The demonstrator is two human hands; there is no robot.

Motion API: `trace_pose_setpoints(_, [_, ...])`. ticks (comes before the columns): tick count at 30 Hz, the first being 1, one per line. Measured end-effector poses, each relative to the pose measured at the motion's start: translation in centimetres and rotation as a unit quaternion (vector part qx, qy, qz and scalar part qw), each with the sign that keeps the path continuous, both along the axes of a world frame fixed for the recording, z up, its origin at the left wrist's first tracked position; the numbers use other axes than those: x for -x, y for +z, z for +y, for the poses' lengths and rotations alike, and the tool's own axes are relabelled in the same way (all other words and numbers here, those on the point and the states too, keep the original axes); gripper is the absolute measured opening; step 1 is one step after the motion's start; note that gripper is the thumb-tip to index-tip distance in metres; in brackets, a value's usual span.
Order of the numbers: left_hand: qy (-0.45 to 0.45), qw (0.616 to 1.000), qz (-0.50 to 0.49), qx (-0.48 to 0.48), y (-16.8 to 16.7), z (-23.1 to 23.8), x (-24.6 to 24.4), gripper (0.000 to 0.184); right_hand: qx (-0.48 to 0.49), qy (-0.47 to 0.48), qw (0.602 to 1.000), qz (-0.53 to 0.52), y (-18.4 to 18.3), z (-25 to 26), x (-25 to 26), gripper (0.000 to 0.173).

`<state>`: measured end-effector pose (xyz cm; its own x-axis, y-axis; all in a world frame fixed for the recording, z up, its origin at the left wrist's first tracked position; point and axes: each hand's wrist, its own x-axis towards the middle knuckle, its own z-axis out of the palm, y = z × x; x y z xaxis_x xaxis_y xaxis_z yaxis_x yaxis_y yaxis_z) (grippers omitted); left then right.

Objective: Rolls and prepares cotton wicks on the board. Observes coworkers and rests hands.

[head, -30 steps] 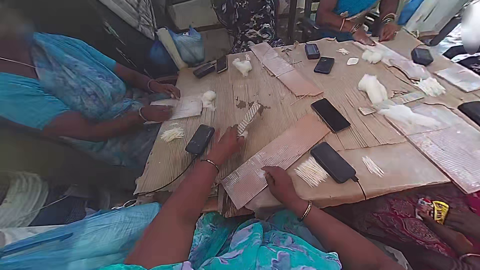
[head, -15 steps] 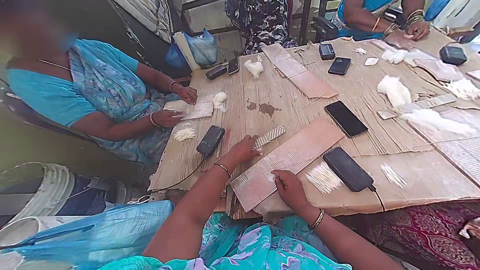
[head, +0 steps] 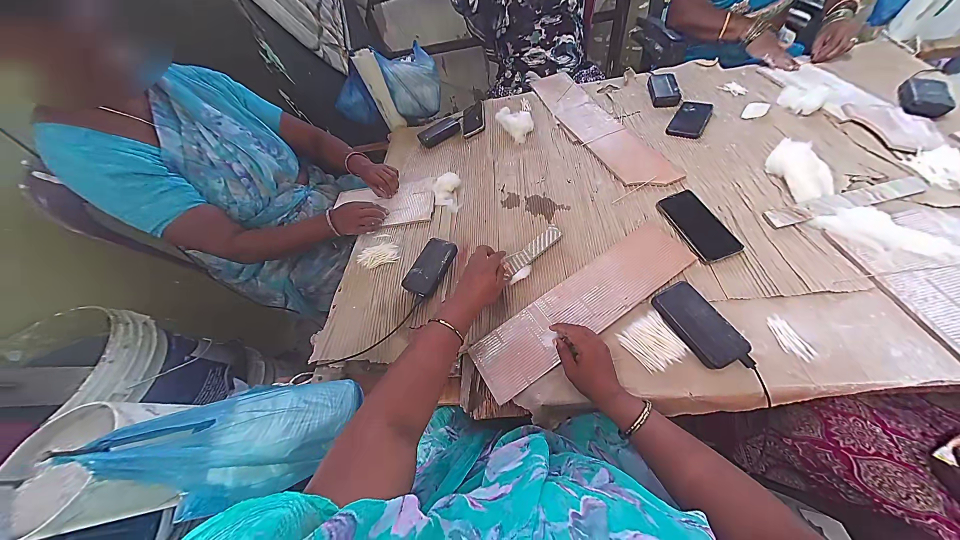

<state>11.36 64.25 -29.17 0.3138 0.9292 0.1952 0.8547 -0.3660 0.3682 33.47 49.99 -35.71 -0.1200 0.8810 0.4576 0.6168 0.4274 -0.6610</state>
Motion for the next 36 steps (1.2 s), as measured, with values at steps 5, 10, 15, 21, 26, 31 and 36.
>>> trace_pose_setpoints(5, [0.048, 0.990, -0.131, 0.027, 2.8, -7.6, -0.1, 0.024, 0.038, 0.000, 0.999, 0.038, -0.1, 0.3, -0.1, 0.029])
trace_pose_setpoints(10, [0.039, 0.971, -0.223, 0.072, 1.0, -13.0, 1.6, 0.020, 0.149, -0.014, 0.974, 0.168, 1.8, 0.1, 0.2, 0.027])
trace_pose_setpoints(15, [0.068, 0.910, -0.360, 0.193, 0.7, -17.8, 2.1, 0.023, 0.266, 0.014, 0.905, 0.333, 6.2, -2.4, 3.3, 0.036])
trace_pose_setpoints(21, [0.094, 0.779, -0.550, 0.287, 0.5, -20.9, 1.2, 0.022, 0.272, 0.040, 0.899, 0.341, 7.4, -5.6, 6.1, 0.038])
trace_pose_setpoints(26, [0.079, 0.736, -0.594, 0.316, -0.1, -21.9, 1.5, 0.005, 0.279, 0.039, 0.888, 0.363, 7.7, -6.9, 7.2, 0.036])
trace_pose_setpoints(31, [0.075, 0.756, -0.579, 0.296, 0.1, -22.3, 2.1, 0.005, 0.279, 0.018, 0.875, 0.395, 8.0, -7.4, 7.5, 0.028])
trace_pose_setpoints(36, [0.071, 0.757, -0.581, 0.290, 0.4, -22.6, 2.4, 0.006, 0.305, 0.058, 0.876, 0.368, 8.7, -7.3, 7.1, 0.041])
